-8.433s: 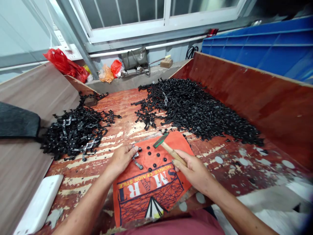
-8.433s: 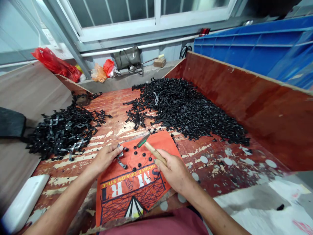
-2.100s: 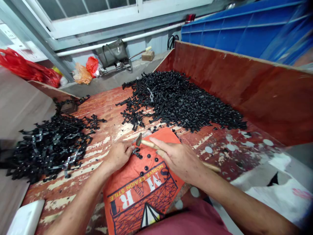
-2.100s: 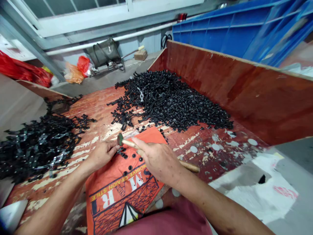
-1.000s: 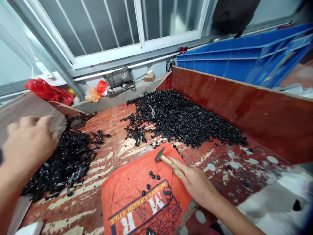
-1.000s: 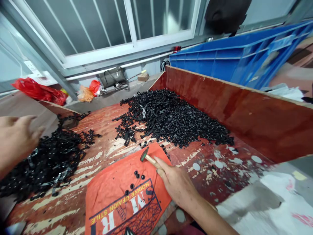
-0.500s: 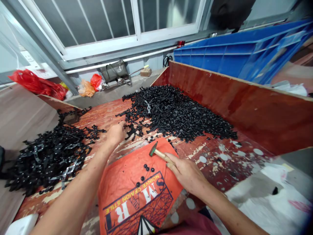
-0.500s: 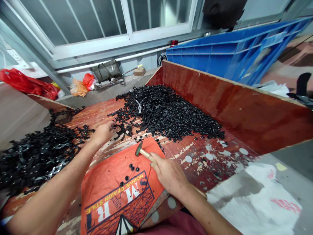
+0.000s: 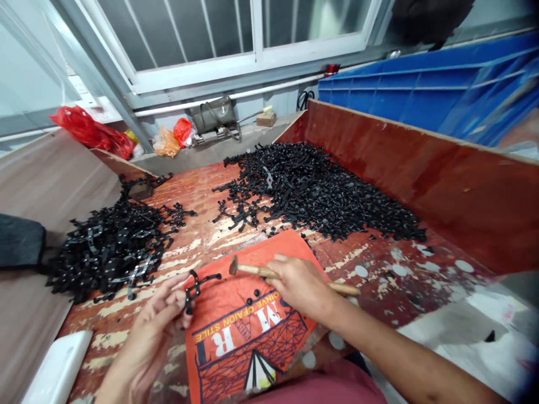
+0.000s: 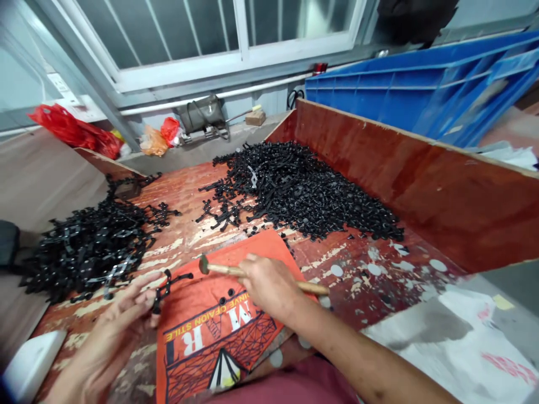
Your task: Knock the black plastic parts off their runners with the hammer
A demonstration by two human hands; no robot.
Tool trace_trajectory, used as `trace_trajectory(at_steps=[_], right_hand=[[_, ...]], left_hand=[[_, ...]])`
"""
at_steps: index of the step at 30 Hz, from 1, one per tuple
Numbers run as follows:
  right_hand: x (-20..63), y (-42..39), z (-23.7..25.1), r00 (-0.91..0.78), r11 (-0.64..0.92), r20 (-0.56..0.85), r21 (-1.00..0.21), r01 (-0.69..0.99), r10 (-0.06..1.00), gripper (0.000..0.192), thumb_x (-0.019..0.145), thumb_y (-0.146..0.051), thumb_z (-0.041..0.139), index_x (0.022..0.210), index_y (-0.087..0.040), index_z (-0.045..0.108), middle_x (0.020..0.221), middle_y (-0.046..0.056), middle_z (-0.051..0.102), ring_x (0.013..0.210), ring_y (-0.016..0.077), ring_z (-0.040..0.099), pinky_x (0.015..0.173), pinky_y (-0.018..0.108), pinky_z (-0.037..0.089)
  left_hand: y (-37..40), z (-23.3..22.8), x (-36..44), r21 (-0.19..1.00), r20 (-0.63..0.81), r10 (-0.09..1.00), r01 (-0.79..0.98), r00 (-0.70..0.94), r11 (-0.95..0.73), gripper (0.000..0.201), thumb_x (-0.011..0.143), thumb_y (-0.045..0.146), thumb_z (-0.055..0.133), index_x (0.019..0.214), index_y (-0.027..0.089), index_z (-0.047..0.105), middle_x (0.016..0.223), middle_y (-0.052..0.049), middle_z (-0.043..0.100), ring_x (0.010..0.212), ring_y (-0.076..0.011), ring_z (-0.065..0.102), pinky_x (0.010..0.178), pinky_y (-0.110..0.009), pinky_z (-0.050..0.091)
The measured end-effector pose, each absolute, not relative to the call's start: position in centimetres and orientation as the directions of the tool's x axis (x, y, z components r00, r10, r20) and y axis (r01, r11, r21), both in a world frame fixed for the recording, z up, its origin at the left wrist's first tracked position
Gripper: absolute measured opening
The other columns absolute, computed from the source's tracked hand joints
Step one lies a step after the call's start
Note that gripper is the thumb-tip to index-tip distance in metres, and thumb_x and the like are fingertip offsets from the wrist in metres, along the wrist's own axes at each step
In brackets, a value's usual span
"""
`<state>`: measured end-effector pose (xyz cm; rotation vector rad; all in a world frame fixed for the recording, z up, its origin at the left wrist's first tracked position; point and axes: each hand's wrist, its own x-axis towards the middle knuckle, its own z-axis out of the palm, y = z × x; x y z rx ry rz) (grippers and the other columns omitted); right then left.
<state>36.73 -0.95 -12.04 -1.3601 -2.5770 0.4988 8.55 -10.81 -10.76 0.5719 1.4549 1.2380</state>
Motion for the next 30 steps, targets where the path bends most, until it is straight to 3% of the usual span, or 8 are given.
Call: trace_trajectory(at_steps=[6,11,14,16,18,21,27,30], right_hand=[[32.5,-0.5,-12.4,-0.646,0.612,-0.002,-0.317,0.724,0.763,0.015,0.087,-0.014,0.057,0.08,-0.019,0.07,0.084,0.007,0.071,0.073,0.0222,0.066,0.061,0.029,0.041],[30.7,-0.3,-12.2,-0.643,0.604,0.013,-0.356,0.713,0.766,0.013,0.088,-0.02,0.06,0.08,-0.021,0.071,0.084,0.006,0.073,0.074,0.0213,0.066,0.062,0.028,0.041],[31.6,-0.1,-11.4,-0.604,0.567,0.03,-0.387,0.727,0.796,0.015,0.093,-0.025,0.057,0.091,-0.024,0.072,0.083,0.003,0.073,0.073,0.0198,0.066,0.061,0.026,0.041],[32.7,-0.1,-10.8,-0.573,0.522,0.058,-0.494,0.696,0.818,0.021,0.097,-0.028,0.051,0.105,-0.026,0.07,0.082,0.001,0.072,0.07,0.0186,0.064,0.06,0.026,0.041],[33.7,-0.4,-10.3,-0.557,0.463,0.095,-0.679,0.57,0.825,0.026,0.097,-0.031,0.051,0.116,-0.026,0.068,0.087,0.001,0.071,0.071,0.0183,0.062,0.061,0.026,0.042],[34.2,-1.3,-10.1,-0.58,0.358,0.103,-0.867,0.346,0.808,0.022,0.092,-0.031,0.057,0.109,-0.023,0.07,0.09,0.001,0.068,0.075,0.0179,0.059,0.063,0.026,0.043],[33.7,-2.8,-10.8,-0.575,0.112,-0.064,-0.957,0.266,0.815,0.011,0.084,-0.023,0.06,0.09,-0.018,0.068,0.069,-0.004,0.057,0.061,0.0127,0.049,0.054,0.023,0.035],[34.0,-2.5,-10.9,-0.524,0.026,-0.071,-0.984,0.177,0.849,0.017,0.085,-0.027,0.059,0.093,-0.016,0.068,0.072,-0.001,0.062,0.065,0.0147,0.055,0.058,0.024,0.041]], left_hand=[[-14.2,-11.8,9.7,0.796,-0.441,0.883,-0.524,-0.159,0.303,0.069,0.07,0.02,0.08,0.134,0.026,0.054,0.085,-0.002,0.063,0.069,-0.0135,0.06,0.063,-0.025,0.052],[-14.4,-11.4,10.7,0.819,-0.415,0.9,-0.487,-0.134,0.305,0.072,0.076,0.019,0.075,0.141,0.031,0.045,0.084,-0.001,0.061,0.075,-0.0157,0.063,0.067,-0.027,0.055],[-14.1,-11.4,12.0,0.856,-0.408,0.893,-0.422,-0.193,0.3,0.073,0.074,0.021,0.076,0.14,0.031,0.046,0.081,0.001,0.058,0.077,-0.0176,0.065,0.063,-0.026,0.056],[-13.9,-11.7,12.8,0.878,-0.384,0.895,-0.388,-0.226,0.279,0.076,0.071,0.021,0.076,0.14,0.032,0.045,0.079,0.002,0.055,0.077,-0.0187,0.066,0.059,-0.025,0.055],[-13.5,-12.2,13.6,0.897,-0.355,0.911,-0.35,-0.21,0.269,0.078,0.071,0.02,0.075,0.141,0.032,0.043,0.078,0.003,0.053,0.073,-0.017,0.065,0.055,-0.023,0.053],[-12.7,-12.9,14.6,0.917,-0.313,0.941,-0.3,-0.126,0.264,0.074,0.073,0.022,0.074,0.141,0.03,0.043,0.078,0.004,0.055,0.061,-0.0118,0.061,0.053,-0.022,0.05],[-11.5,-13.1,16.1,0.941,-0.244,0.946,-0.286,-0.213,0.178,0.071,0.07,0.027,0.077,0.135,0.028,0.049,0.084,0.002,0.057,0.064,-0.0114,0.06,0.064,-0.026,0.055],[-11.8,-12.3,15.8,0.984,-0.173,0.955,-0.012,-0.24,0.175,0.057,0.076,0.027,0.071,0.131,0.029,0.056,0.1,-0.005,0.061,0.087,-0.0194,0.063,0.079,-0.034,0.056]])
